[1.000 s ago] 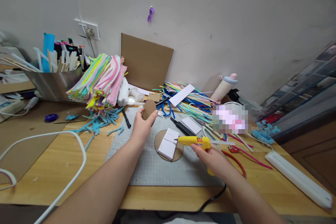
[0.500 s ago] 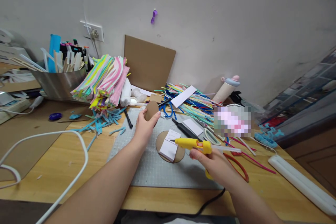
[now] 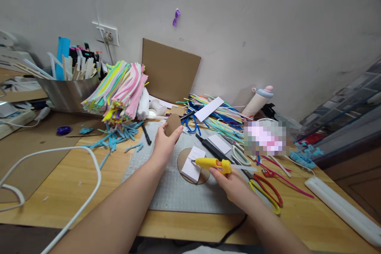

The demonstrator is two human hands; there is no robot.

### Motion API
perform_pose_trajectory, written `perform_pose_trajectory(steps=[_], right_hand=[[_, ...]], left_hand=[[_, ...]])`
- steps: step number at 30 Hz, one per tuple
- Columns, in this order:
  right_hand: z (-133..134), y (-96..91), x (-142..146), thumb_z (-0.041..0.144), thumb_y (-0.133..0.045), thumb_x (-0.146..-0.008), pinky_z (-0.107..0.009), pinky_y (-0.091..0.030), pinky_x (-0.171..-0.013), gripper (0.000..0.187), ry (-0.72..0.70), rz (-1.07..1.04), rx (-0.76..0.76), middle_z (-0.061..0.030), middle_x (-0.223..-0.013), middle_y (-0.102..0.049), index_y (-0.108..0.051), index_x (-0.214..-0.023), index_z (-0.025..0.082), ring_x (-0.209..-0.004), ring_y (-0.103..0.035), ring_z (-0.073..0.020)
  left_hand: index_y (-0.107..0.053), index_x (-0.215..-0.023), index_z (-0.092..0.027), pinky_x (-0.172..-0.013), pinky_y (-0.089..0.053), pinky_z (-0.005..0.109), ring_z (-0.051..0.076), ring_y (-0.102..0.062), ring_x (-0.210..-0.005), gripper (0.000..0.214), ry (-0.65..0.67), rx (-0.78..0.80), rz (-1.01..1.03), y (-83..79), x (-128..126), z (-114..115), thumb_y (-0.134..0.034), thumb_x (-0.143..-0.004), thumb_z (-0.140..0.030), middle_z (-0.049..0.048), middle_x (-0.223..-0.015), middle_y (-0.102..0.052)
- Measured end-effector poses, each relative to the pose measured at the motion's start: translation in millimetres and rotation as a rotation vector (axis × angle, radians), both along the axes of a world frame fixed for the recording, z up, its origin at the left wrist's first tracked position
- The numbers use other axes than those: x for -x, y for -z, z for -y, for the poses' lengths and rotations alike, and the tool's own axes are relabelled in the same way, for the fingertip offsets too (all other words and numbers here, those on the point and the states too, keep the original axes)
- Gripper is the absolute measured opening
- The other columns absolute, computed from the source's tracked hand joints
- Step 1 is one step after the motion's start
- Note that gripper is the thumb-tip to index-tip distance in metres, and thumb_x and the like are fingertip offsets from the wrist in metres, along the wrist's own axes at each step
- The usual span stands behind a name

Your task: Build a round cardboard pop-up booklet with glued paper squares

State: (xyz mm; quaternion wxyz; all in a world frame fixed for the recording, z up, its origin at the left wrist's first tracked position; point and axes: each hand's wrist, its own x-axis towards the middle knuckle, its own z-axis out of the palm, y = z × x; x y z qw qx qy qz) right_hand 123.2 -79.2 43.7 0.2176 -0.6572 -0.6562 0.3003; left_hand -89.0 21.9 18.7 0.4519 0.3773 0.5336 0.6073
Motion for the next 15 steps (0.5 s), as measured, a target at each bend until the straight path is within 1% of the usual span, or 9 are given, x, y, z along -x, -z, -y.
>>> perform_pose_trajectory(steps=[3, 6, 11, 13, 15], right_hand=[[4, -2.3, -9, 0.056, -0.048, -0.085, -0.030, -0.045, -0.059, 0.043, 0.040, 0.021, -0.008, -0.0022, -0.063, -0.066, -0.074, -0.092, 0.022, -0.063, -0.062, -0.0225], [7, -1.3, -17, 0.058, -0.049, -0.083, -0.032, -0.047, -0.061, 0.044, 0.064, 0.046, -0.006, -0.0031, -0.066, -0.068, -0.074, -0.088, 0.023, -0.066, -0.063, -0.0247], [10, 0.5, -22, 0.059, -0.050, -0.082, -0.035, -0.050, -0.071, 0.045, 0.040, 0.034, -0.012, -0.0052, -0.079, -0.073, -0.074, -0.090, 0.022, -0.077, -0.066, -0.0280], [11, -1.2, -24, 0.057, -0.052, -0.081, -0.034, -0.050, -0.071, 0.042, 0.028, 0.024, -0.031, -0.0050, -0.080, -0.074, -0.075, -0.088, 0.023, -0.077, -0.067, -0.0277], [13, -4.0, -25, 0.056, -0.055, -0.080, -0.033, -0.051, -0.070, 0.039, 0.027, 0.019, -0.092, -0.0044, -0.081, -0.074, -0.074, -0.087, 0.024, -0.077, -0.066, -0.0267]], left_hand=[[-0.049, -0.126, -0.023, -0.102, -0.040, 0.036, 0.027, -0.054, -0.122, 0.072, 0.001, -0.003, -0.001, 1.5, 1, -1, -0.078, -0.066, -0.051, 0.0124, -0.129, -0.060], [-0.048, -0.127, -0.023, -0.102, -0.040, 0.037, 0.028, -0.054, -0.122, 0.073, 0.001, -0.003, -0.004, 2.5, 1, -1, -0.078, -0.066, -0.051, 0.0132, -0.129, -0.059], [-0.049, -0.126, -0.023, -0.102, -0.040, 0.037, 0.028, -0.054, -0.122, 0.073, 0.002, -0.001, -0.013, 2.3, 1, -1, -0.077, -0.066, -0.052, 0.0134, -0.129, -0.059], [-0.049, -0.126, -0.022, -0.101, -0.040, 0.038, 0.028, -0.054, -0.122, 0.073, 0.001, -0.002, -0.016, 2.1, 2, -1, -0.077, -0.066, -0.052, 0.0138, -0.129, -0.059], [-0.049, -0.125, -0.022, -0.101, -0.040, 0.038, 0.029, -0.054, -0.121, 0.072, 0.000, -0.005, -0.019, 2.1, 2, -2, -0.078, -0.066, -0.052, 0.0144, -0.128, -0.059]])
